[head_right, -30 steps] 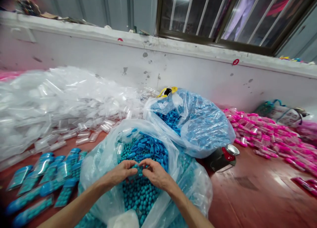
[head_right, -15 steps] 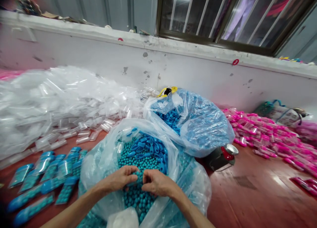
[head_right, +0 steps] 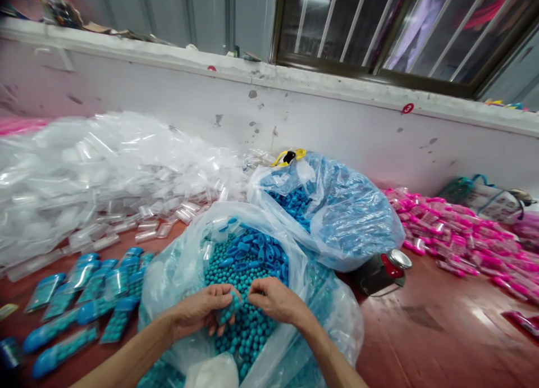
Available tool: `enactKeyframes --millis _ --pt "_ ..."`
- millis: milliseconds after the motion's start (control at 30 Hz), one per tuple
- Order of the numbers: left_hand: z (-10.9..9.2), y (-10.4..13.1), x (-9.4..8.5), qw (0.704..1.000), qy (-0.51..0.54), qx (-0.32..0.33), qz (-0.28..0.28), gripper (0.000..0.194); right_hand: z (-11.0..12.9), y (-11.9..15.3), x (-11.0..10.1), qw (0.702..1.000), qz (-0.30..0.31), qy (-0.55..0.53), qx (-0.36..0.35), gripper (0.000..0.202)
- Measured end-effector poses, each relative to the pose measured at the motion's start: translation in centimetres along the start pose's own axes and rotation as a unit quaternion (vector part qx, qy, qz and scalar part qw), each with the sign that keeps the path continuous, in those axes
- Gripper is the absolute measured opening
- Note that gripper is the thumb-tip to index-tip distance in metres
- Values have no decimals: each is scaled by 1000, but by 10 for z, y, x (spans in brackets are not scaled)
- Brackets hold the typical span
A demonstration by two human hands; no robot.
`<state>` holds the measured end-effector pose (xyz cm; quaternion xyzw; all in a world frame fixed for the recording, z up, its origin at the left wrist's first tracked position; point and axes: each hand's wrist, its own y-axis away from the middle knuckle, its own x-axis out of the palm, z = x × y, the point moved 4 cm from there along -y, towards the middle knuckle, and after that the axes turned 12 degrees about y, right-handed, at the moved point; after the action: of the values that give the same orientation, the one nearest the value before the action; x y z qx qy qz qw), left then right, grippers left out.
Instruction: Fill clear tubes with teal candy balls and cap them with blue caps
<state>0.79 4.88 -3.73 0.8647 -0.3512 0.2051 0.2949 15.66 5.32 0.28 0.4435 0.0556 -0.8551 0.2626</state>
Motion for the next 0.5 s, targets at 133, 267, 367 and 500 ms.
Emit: enactKeyframes --millis 133,267,367,500 --pt "7 0 -4 998 -9 4 -54 42 -9 -25 -5 963 -78 254 47 14" --pt "9 -1 -9 994 0 17 -110 42 -8 -53 5 913 -113 383 88 12" --pt "9 -3 -10 992 9 22 -120 40 -7 -57 9 906 -116 396 92 11" --pt "9 -3 -8 991 0 25 -130 36 -11 -47 6 907 -105 399 86 12"
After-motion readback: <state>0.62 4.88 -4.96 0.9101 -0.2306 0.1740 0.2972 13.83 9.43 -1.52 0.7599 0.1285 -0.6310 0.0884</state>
